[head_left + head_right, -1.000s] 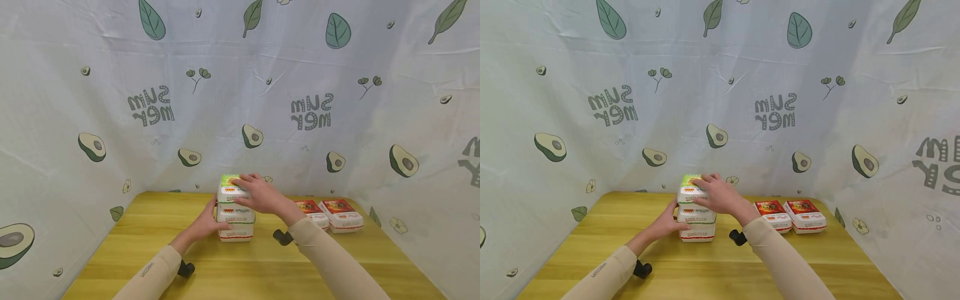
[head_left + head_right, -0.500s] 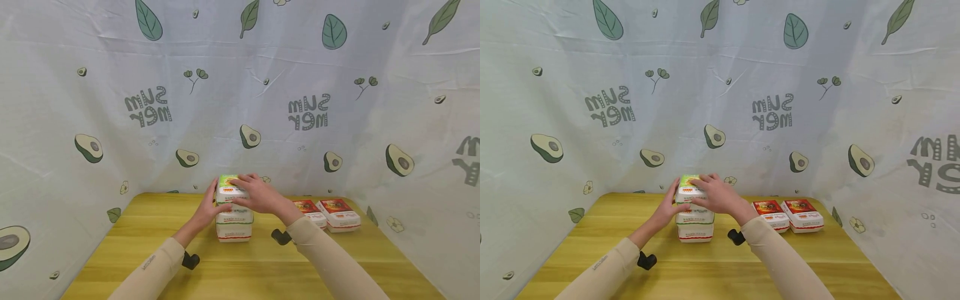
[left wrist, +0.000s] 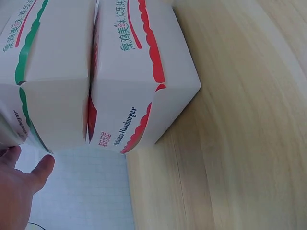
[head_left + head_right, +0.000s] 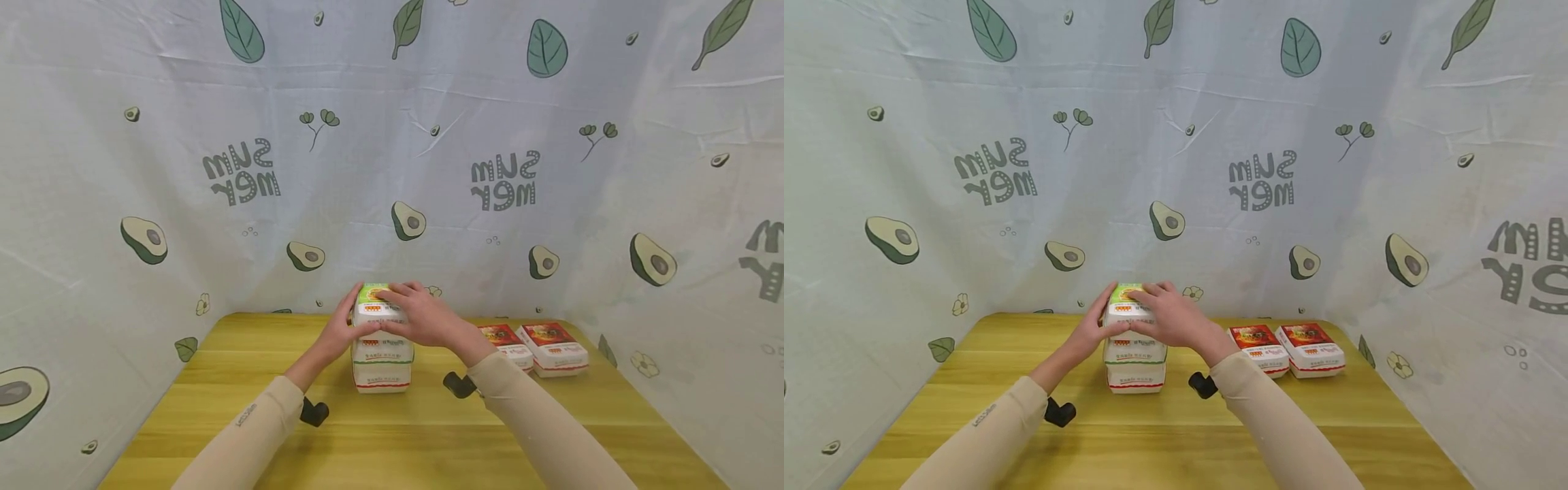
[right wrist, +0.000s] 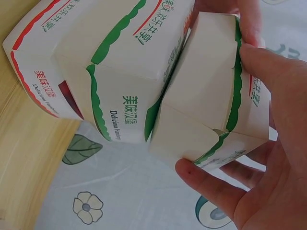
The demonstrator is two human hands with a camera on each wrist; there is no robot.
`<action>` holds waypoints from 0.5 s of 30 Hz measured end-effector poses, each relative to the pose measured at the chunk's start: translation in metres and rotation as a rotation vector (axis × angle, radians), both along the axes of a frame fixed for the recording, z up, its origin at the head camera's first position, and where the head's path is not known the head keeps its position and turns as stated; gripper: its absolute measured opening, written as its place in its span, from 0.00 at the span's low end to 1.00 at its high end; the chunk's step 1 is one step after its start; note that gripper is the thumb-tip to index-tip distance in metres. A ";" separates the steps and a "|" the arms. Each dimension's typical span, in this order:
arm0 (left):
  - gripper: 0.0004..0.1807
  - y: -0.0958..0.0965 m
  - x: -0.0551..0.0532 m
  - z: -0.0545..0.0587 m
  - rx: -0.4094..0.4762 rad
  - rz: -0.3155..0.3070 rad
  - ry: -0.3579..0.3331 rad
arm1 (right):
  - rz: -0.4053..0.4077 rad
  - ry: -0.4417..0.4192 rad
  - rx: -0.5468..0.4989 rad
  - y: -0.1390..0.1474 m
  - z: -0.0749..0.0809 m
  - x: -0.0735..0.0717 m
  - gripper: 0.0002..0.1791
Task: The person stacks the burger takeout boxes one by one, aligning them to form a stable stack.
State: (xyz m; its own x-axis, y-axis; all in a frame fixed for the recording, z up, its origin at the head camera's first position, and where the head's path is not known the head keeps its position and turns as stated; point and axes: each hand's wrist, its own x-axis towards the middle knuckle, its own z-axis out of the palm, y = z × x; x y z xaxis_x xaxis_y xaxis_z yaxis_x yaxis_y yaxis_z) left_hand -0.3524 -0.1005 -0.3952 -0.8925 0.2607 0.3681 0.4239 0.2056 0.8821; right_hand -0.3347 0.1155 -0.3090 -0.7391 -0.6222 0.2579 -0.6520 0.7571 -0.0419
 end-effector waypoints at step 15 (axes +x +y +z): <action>0.55 -0.003 0.001 0.008 -0.028 -0.001 -0.027 | 0.007 -0.039 -0.011 0.002 -0.001 -0.003 0.37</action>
State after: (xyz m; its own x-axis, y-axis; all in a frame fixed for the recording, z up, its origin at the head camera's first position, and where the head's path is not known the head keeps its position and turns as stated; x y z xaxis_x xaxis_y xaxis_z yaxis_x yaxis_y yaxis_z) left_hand -0.3511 -0.1036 -0.3870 -0.9017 0.2716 0.3365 0.4003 0.2297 0.8871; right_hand -0.3379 0.1175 -0.3097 -0.7446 -0.6245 0.2360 -0.6548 0.7520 -0.0759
